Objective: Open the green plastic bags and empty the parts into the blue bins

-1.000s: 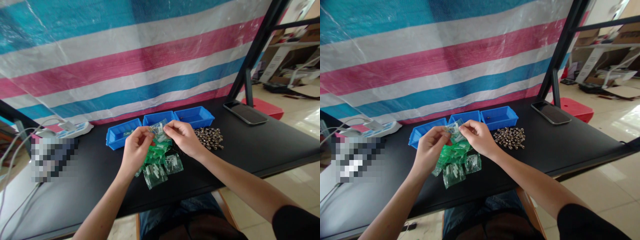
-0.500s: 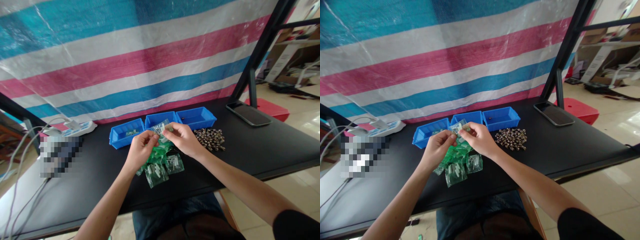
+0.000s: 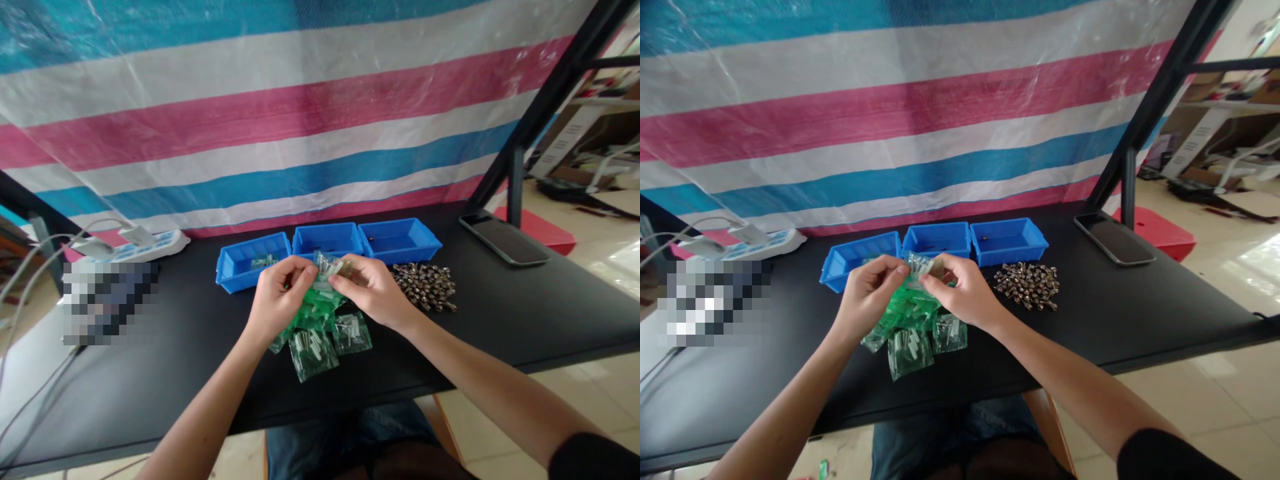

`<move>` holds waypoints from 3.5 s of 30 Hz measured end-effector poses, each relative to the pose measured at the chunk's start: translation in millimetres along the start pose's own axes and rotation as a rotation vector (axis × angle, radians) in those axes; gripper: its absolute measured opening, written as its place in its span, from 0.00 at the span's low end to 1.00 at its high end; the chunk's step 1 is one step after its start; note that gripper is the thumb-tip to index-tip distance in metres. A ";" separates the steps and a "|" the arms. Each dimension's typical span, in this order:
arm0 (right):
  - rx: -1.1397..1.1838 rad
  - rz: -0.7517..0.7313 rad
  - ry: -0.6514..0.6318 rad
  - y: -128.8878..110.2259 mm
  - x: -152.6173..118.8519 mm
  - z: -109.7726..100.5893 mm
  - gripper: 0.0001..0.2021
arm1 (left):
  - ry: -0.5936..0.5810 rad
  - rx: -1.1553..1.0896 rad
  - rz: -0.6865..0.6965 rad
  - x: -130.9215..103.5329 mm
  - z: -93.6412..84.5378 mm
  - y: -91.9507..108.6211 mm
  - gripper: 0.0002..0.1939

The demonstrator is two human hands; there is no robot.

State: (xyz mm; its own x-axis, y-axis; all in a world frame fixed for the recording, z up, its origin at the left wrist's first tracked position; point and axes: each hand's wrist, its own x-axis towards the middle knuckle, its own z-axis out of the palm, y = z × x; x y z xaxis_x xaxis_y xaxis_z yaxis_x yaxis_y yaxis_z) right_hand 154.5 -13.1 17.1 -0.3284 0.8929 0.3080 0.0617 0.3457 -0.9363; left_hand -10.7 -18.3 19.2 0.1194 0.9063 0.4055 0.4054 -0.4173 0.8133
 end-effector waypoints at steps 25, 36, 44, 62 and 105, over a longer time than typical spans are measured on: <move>-0.182 -0.078 -0.107 12.9 -22.8 -26.5 0.08 | -0.227 -0.253 -0.171 -0.1 36.1 8.7 0.11; 0.077 0.219 -0.123 11.2 -26.7 -27.2 0.07 | -0.221 0.032 0.108 -14.4 21.3 -16.8 0.06; 0.108 0.243 -0.073 12.3 -29.0 -24.2 0.08 | -0.265 -0.013 -0.026 -11.7 25.5 -9.4 0.08; 0.135 0.294 -0.020 12.4 -26.3 -27.4 0.07 | -0.178 -0.169 -0.262 -8.2 26.3 -5.9 0.11; -0.059 0.072 -0.080 17.7 -31.3 -25.5 0.04 | -0.273 -0.159 -0.202 -17.1 31.9 -9.5 0.10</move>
State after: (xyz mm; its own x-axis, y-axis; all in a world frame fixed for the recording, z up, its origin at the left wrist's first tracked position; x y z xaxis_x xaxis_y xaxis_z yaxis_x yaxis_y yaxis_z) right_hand 189.9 -27.6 -4.8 -0.3948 0.8911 0.2239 0.1423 0.3001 -0.9432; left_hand 12.3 -27.6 -8.7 0.2975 0.9469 0.1215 0.3019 -0.2141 0.9290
